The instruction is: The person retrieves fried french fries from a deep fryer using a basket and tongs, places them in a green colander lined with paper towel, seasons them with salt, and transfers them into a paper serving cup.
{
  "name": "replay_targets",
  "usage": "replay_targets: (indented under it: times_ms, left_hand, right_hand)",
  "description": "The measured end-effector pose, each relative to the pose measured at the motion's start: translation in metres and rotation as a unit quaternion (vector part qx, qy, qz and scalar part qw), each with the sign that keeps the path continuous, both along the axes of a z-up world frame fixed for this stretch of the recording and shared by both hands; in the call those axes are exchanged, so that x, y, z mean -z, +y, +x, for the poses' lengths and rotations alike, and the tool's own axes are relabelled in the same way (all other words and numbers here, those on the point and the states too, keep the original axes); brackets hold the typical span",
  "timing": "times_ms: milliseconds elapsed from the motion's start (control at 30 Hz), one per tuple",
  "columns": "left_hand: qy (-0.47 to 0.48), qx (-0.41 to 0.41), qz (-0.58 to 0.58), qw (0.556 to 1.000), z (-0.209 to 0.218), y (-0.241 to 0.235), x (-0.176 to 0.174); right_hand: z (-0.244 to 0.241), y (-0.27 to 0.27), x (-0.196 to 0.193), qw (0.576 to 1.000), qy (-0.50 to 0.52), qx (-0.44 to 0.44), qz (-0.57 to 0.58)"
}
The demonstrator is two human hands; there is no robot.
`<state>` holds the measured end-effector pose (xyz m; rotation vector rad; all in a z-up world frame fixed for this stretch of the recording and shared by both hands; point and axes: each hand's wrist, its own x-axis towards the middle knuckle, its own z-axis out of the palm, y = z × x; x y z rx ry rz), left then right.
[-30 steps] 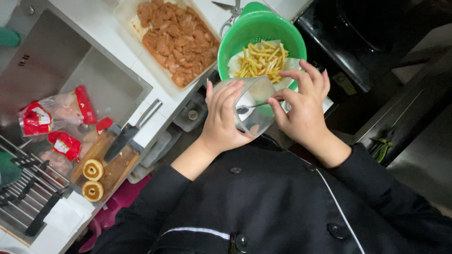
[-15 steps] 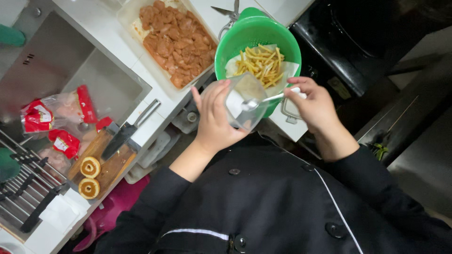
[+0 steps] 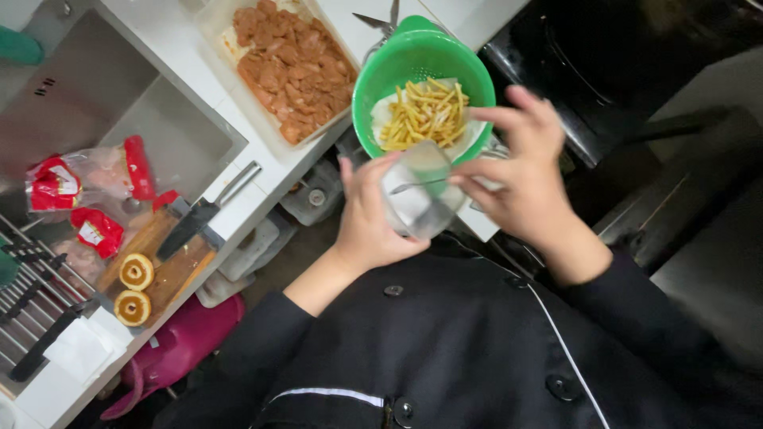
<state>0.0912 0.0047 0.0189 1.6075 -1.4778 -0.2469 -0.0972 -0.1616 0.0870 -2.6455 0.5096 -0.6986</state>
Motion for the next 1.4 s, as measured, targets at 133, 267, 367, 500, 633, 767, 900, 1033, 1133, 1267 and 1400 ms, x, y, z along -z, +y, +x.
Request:
replay_targets:
  times_ms: [133,267,367,500,633,767,900,1033,1133,1267,1400]
  left_hand:
    - [0.071,0.081,-0.009,0.994,-0.026,-0.007,-0.002]
    - [0.061,0.083,0.027,0.994,-0.038,-0.003,-0.006]
    - [0.07,0.054,0.014,0.996,-0.041,0.001,-0.006]
    - [0.137,-0.012,-0.005,0.99,-0.053,0.018,-0.003]
    - [0.155,-0.026,-0.025,0.987,-0.057,0.026,0.0]
    - [0.159,-0.045,0.002,0.986,-0.064,0.036,0.006]
    - [0.142,-0.029,0.033,0.989,-0.073,0.035,0.015]
    - [0.148,0.034,0.049,0.987,-0.081,0.025,0.023]
    - [0.139,0.057,0.068,0.986,-0.087,0.017,0.03]
    - [0.139,0.095,0.101,0.981,-0.1,-0.009,0.05]
    - [0.107,0.112,0.06,0.986,-0.125,-0.049,0.083]
  right_hand:
    - [0.016,0.012,0.003,0.987,0.16,0.0,0.018]
    - [-0.006,0.014,0.023,0.981,0.19,0.004,0.03]
    - [-0.042,0.009,0.054,0.988,-0.014,0.044,0.15]
    - [-0.069,0.003,0.128,0.901,-0.192,0.24,0.307]
    - [-0.084,0.026,0.201,0.978,0.173,0.115,0.026]
    - [-0.113,0.047,0.248,0.965,0.239,0.093,-0.061]
    - [-0.143,0.05,0.268,0.967,0.236,0.007,-0.095]
    - [-0.163,0.041,0.263,0.992,0.127,0.006,0.006]
    - [-0.173,0.04,0.246,0.986,-0.005,0.14,0.088]
    - [-0.188,0.035,0.209,0.891,-0.229,0.329,0.214]
    - [-0.209,0.022,0.173,0.685,-0.422,0.378,0.458]
